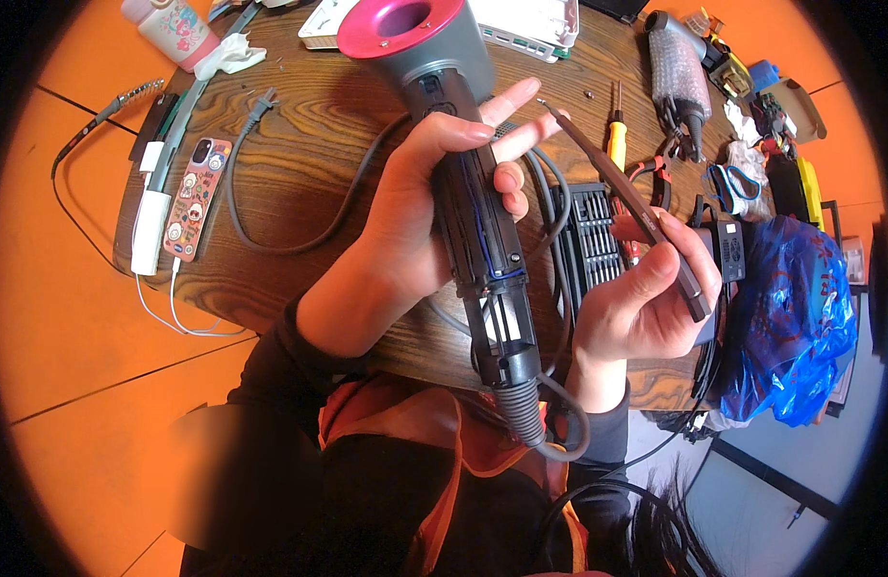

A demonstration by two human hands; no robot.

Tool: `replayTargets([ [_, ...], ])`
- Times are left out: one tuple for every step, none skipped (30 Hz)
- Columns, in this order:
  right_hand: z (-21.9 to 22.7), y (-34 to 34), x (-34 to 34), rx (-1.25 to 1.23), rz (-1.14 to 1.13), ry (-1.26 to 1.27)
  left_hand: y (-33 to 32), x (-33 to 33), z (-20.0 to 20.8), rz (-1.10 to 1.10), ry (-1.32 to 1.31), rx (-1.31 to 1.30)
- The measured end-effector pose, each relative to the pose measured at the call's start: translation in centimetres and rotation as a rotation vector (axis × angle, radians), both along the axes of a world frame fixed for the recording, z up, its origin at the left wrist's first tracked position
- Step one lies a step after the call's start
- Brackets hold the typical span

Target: The person disassembles a hair dryer by removing the handle cover and using a screwdriver to loosen internal components. They manipulate the power cord and internal parts while inspecting the device, then reassemble the handle cover.

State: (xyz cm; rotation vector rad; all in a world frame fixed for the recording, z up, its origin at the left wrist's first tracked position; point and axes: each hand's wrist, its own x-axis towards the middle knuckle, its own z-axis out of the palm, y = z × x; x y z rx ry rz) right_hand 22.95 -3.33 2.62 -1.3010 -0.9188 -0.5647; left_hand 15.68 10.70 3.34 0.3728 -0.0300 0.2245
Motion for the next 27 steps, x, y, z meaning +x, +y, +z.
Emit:
replayTargets([
  [0.0, 0.1, 0.0, 0.016, -0.015, -0.004, 0.0, 0.0, 0.0, -0.008, 0.007, -0.022],
  [0.1, 0.1, 0.0, 0.037, -0.011, -0.014, 0.1, 0.0, 0.0, -0.022, 0.006, -0.048],
  [0.2, 0.1, 0.1, 0.045, -0.013, -0.025, 0.1, 0.0, 0.0, -0.006, 0.007, -0.063],
  [0.3, 0.1, 0.2, 0.057, 0.002, -0.041, 0.2, 0.0, 0.0, 0.003, 0.002, -0.081],
  [0.5, -0.1, 0.2, 0.082, 0.018, -0.042, 0.3, 0.0, -0.1, 0.006, -0.018, -0.116],
  [0.7, -0.2, 0.2, 0.077, -0.041, -0.023, 0.4, 0.0, -0.1, 0.020, -0.012, -0.157],
  [1.0, -0.6, 0.2, 0.122, -0.033, -0.004, 0.6, 0.1, -0.1, 0.029, -0.018, -0.213],
  [1.2, -1.1, 0.2, 0.157, -0.007, 0.044, 0.8, 0.0, -0.2, 0.037, -0.017, -0.274],
  [1.6, -1.7, 0.1, 0.156, -0.036, 0.061, 1.0, 0.0, -0.1, 0.056, 0.020, -0.304],
  [1.8, -2.4, -0.1, 0.171, -0.028, 0.064, 1.3, -0.1, -0.1, 0.079, 0.063, -0.311],
  [2.0, -3.2, -0.4, 0.199, 0.008, 0.093, 1.5, 0.0, -0.1, 0.004, -0.011, -0.402],
  [2.2, -3.8, -0.5, 0.244, 0.076, 0.082, 1.8, 0.0, -0.1, -0.079, -0.096, -0.502],
  [2.3, -4.4, -0.6, 0.252, 0.177, 0.075, 1.9, 0.0, 0.0, -0.114, -0.143, -0.563],
  [2.2, -4.9, -0.7, 0.317, 0.277, 0.098, 2.0, 0.1, 0.0, -0.149, -0.192, -0.625],
  [2.1, -5.2, -1.1, 0.274, 0.232, 0.059, 2.1, 0.1, 0.1, -0.185, -0.240, -0.686],
  [2.0, -5.4, -1.3, 0.292, 0.250, 0.056, 2.1, 0.1, 0.2, -0.202, -0.257, -0.727],
  [1.8, -5.4, -1.5, 0.288, 0.237, 0.028, 2.1, 0.1, 0.3, -0.220, -0.276, -0.766],
  [1.7, -5.3, -1.7, 0.282, 0.224, -0.001, 2.1, 0.0, 0.5, -0.240, -0.305, -0.811],
  [1.6, -5.2, -1.9, 0.320, 0.300, 0.015, 2.0, 0.0, 0.6, -0.237, -0.318, -0.860],
  [1.5, -4.9, -2.1, 0.279, 0.291, -0.002, 2.1, -0.1, 0.7, -0.216, -0.317, -0.867],
  [1.4, -4.7, -2.3, 0.270, 0.298, -0.014, 2.1, -0.1, 0.9, -0.204, -0.330, -0.875],
  [1.3, -4.4, -2.4, 0.304, 0.300, -0.006, 2.1, -0.1, 1.0, -0.198, -0.345, -0.883],
  [1.1, -3.9, -2.9, 0.347, 0.269, 0.047, 2.2, -0.2, 1.1, -0.193, -0.357, -0.890],
  [1.1, -3.7, -2.8, 0.289, 0.302, -0.006, 2.2, -0.2, 1.1, -0.194, -0.372, -0.897],
  [0.9, -3.5, -2.9, 0.261, 0.277, -0.026, 2.3, -0.2, 1.1, -0.190, -0.386, -0.909],
  [0.9, -3.4, -2.9, 0.227, 0.315, -0.055, 2.3, -0.3, 1.1, -0.187, -0.403, -0.919],
  [0.8, -3.3, -2.9, 0.194, 0.305, -0.098, 2.3, -0.3, 1.1, -0.177, -0.416, -0.934],
])
